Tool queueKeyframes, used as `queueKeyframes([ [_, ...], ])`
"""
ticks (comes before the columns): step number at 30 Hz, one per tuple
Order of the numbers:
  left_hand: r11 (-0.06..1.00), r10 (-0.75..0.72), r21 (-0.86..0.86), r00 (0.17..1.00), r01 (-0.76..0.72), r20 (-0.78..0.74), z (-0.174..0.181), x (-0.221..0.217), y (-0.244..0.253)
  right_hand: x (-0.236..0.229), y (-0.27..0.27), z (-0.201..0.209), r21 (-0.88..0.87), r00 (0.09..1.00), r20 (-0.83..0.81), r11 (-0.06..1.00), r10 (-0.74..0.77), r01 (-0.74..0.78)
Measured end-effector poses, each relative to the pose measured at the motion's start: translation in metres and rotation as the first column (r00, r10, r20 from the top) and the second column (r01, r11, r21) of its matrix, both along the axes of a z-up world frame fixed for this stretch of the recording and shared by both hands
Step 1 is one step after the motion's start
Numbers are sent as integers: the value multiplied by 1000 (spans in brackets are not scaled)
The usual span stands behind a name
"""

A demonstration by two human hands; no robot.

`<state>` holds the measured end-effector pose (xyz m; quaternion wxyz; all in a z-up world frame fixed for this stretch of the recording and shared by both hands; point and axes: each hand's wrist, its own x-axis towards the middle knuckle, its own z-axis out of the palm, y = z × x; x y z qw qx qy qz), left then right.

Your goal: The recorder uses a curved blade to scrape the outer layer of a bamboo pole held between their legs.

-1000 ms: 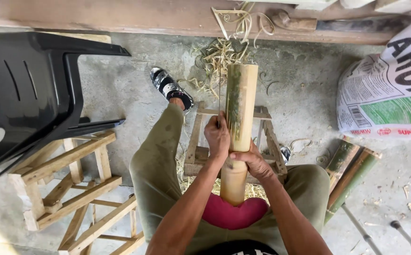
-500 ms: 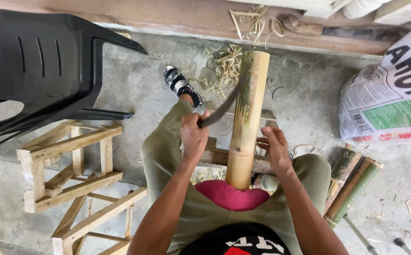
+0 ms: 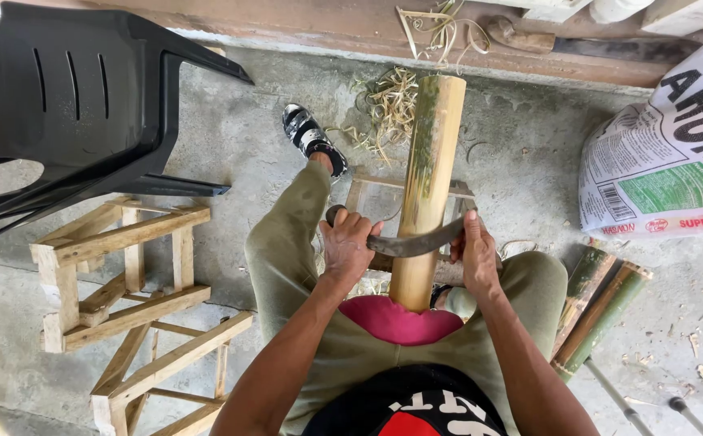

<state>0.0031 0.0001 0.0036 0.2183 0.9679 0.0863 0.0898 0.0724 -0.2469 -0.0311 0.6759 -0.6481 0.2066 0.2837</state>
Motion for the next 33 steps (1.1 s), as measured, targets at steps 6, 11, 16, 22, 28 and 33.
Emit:
queueKeyframes([
  [6, 995, -97, 13, 994, 96, 59, -2, 8, 12, -2, 12, 1, -111, 1000, 11, 994, -1, 3],
  [11, 991, -134, 39, 988, 131, 82, -8, 27, 23, 3, 17, -23, -235, 991, 136, 971, -10, 43],
  [16, 986, -160, 63, 983, 154, 92, -22, 52, 34, 16, 28, -37, -208, 974, 218, 972, -67, 113],
  [22, 970, -226, 110, 971, 216, 83, -37, 75, 46, 32, 30, -54, -216, 967, 214, 958, -142, 188],
  [28, 969, -182, 176, 983, 172, 38, -74, 123, 60, 99, 46, -62, -193, 969, 199, 963, -146, 185],
  [33, 973, -208, 114, 976, 199, 66, -52, 163, 72, 127, 50, -73, -242, 949, 295, 953, -107, 183],
])
